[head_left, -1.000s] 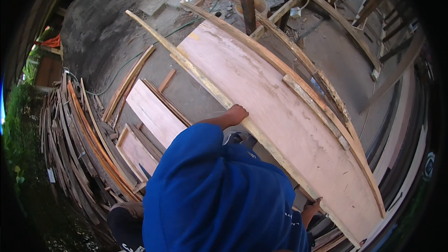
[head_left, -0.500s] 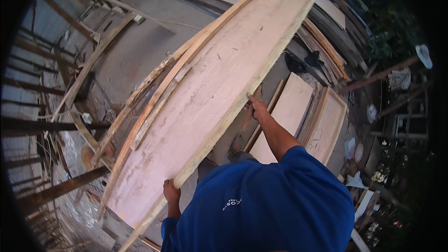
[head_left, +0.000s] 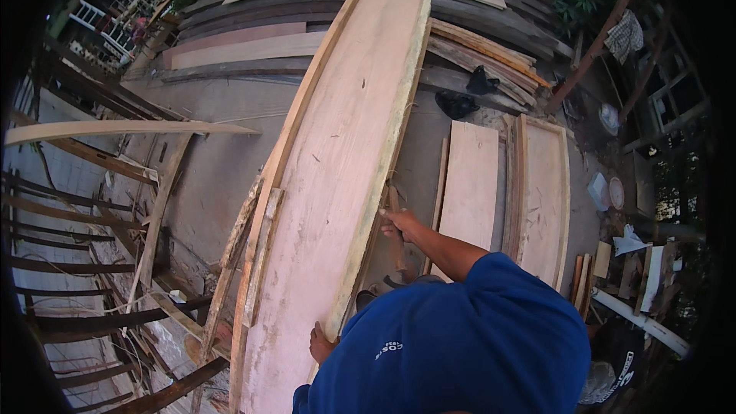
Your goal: The person manipulates, positions, and aligns wooden boards and curved panels at an outdoor carpentry station, utilizing hand axes and small mallets to prepare the wood layout alongside a co-worker.
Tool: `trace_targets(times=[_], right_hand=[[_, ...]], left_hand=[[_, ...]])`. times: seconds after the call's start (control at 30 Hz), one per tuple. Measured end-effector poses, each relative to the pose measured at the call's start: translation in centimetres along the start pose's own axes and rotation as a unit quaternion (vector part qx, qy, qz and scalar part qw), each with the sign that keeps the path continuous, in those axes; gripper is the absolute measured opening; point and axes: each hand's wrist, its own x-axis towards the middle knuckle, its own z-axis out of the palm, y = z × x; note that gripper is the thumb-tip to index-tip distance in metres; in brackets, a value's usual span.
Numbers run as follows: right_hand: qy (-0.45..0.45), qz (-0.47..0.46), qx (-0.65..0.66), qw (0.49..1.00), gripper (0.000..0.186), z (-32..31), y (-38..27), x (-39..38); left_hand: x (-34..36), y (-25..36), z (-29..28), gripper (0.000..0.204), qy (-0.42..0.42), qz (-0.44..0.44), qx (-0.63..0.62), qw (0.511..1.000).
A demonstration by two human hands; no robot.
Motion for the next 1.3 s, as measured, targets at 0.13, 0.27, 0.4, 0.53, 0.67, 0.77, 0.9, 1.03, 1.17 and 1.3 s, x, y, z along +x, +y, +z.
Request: trace_targets(times=[0.13,0.27,0.4,0.53,0.67,0.77,0.9,1.03,1.17,1.3], right_hand=[[-0.001,-0.003,-0.089,0.996,0.043,-4.9,0.6,0.5],[0.044,-0.031,-0.278,0.959,0.04,-15.7,1.1,0.2],[0.063,0.017,-0.461,0.885,0.047,-21.4,2.0,-2.2],[0.086,0.084,-0.447,0.887,0.043,-28.2,6.4,-3.0],[0.105,-0.007,-0.504,0.858,0.05,-36.4,12.7,-2.2],[0.145,0.019,-0.508,0.849,0.053,-37.7,12.9,-2.4],[0.195,0.086,-0.438,0.873,0.057,-35.5,9.7,-4.5],[0.264,0.132,-0.38,0.876,0.062,-34.4,5.2,-7.4],[0.284,0.128,-0.332,0.89,0.064,-28.8,-2.3,-9.3],[0.303,0.132,-0.292,0.897,0.062,-28.3,-4.7,-9.8]], left_hand=[[2.6,4.7,-0.2,0.092,0.007,0.015,-0.031,0.999],[5.0,10.3,-0.5,0.096,0.02,0.075,-0.042,0.996],[6.7,14.0,-2.0,0.099,0.049,0.07,-0.066,0.994],[9.0,17.5,-3.2,0.099,0.043,0.101,-0.071,0.991],[14.1,24.6,-4.7,0.1,0.023,0.179,-0.122,0.976],[18.2,29.6,-4.9,0.101,0.025,0.231,-0.141,0.962],[23.9,36.4,-5.2,0.104,0.018,0.278,-0.15,0.949],[28.1,43.3,-5.4,0.1,-0.022,0.284,-0.152,0.946],[30.7,46.6,-6.3,0.097,-0.069,0.241,-0.114,0.961],[32.2,47.8,-4.9,0.092,-0.069,0.254,-0.074,0.962]])
